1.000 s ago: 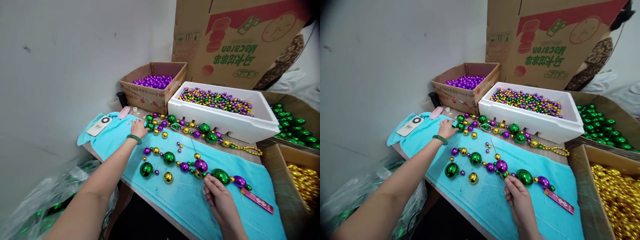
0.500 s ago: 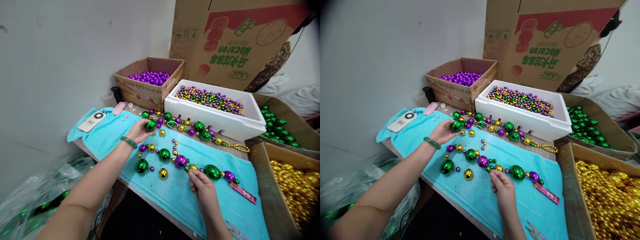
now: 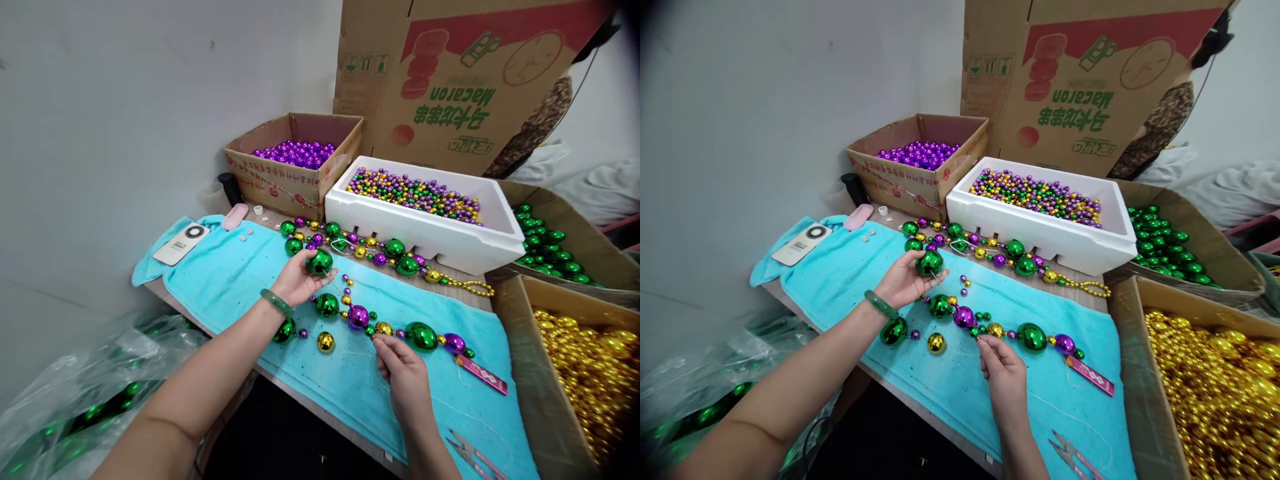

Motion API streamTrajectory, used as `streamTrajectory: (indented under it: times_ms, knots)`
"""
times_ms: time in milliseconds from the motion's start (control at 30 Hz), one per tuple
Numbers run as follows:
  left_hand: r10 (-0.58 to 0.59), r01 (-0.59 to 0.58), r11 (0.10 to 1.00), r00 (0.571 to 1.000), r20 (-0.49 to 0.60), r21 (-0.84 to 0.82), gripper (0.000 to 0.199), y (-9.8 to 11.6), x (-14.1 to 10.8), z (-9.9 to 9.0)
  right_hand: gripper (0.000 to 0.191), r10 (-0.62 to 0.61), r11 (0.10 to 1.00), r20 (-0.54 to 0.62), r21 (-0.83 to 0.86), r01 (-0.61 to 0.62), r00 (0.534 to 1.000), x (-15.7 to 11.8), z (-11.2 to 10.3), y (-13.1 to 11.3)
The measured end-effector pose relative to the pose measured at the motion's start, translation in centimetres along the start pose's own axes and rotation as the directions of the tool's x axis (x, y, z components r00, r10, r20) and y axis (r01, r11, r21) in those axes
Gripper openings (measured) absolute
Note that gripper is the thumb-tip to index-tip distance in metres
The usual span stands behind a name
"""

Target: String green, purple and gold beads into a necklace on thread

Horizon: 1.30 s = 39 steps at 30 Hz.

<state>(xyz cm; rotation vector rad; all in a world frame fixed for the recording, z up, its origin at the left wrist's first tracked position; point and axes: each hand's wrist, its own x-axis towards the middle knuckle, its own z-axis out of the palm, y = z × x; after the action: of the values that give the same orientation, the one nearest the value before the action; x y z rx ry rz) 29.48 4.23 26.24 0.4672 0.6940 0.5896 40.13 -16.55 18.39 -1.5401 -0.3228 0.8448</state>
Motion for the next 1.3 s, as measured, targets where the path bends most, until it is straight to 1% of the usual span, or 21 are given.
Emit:
streamTrajectory:
  times_ms: [367,500,533,600,700,833,1033,1167,1233,1300]
  knots:
    - [0.021,-0.021,1.000,1.000,0.006,0.004,0.011,-0.5,-0.2,0.1,0.038,-0.037,0.999,0.000,0.014,0.037,0.999,-0.1,-0.3,0.0]
    - [0.067,-0.068,0.997,0.998,0.010,0.021,0.008,-1.2,-0.5,0.3,0.038,-0.045,0.999,-0.007,-0.006,0.045,0.999,-0.1,-0.2,-0.3]
    - [0.096,-0.097,0.995,0.995,0.013,0.031,0.010,-1.6,-0.6,0.4,0.038,-0.049,0.999,-0.009,-0.010,0.048,0.999,-0.1,-0.1,-0.3]
    - [0.166,-0.168,0.983,0.985,0.036,0.075,0.022,-2.6,-0.9,0.5,0.039,-0.051,0.999,-0.003,-0.015,0.051,0.999,-0.2,0.1,-0.5]
    - [0.257,-0.274,0.949,0.958,0.124,0.156,0.042,-4.2,-1.5,0.7,0.040,-0.034,0.999,0.018,-0.005,0.035,0.999,-0.2,0.4,-0.4]
    - [0.317,-0.355,0.914,0.927,0.203,0.195,0.050,-5.4,-2.1,0.8,0.039,0.012,1.000,0.077,0.025,-0.014,0.997,0.0,0.2,0.0]
    - [0.272,-0.323,0.929,0.927,0.258,0.180,0.050,-5.2,-2.3,0.8,0.037,0.070,0.994,0.209,0.064,-0.085,0.975,0.4,-0.9,0.4]
    - [0.267,-0.361,0.903,0.897,0.352,0.233,0.051,-5.0,-2.5,0.7,0.035,0.074,0.992,0.234,0.083,-0.096,0.969,0.7,-1.4,0.6]
    - [0.223,-0.343,0.904,0.887,0.405,0.254,0.051,-4.8,-2.6,0.6,0.035,0.070,0.992,0.238,0.085,-0.093,0.969,0.8,-1.5,0.6]
    - [0.179,-0.319,0.903,0.888,0.423,0.288,0.052,-4.8,-2.7,0.5,0.036,0.062,0.993,0.236,0.080,-0.083,0.970,0.9,-1.5,0.6]
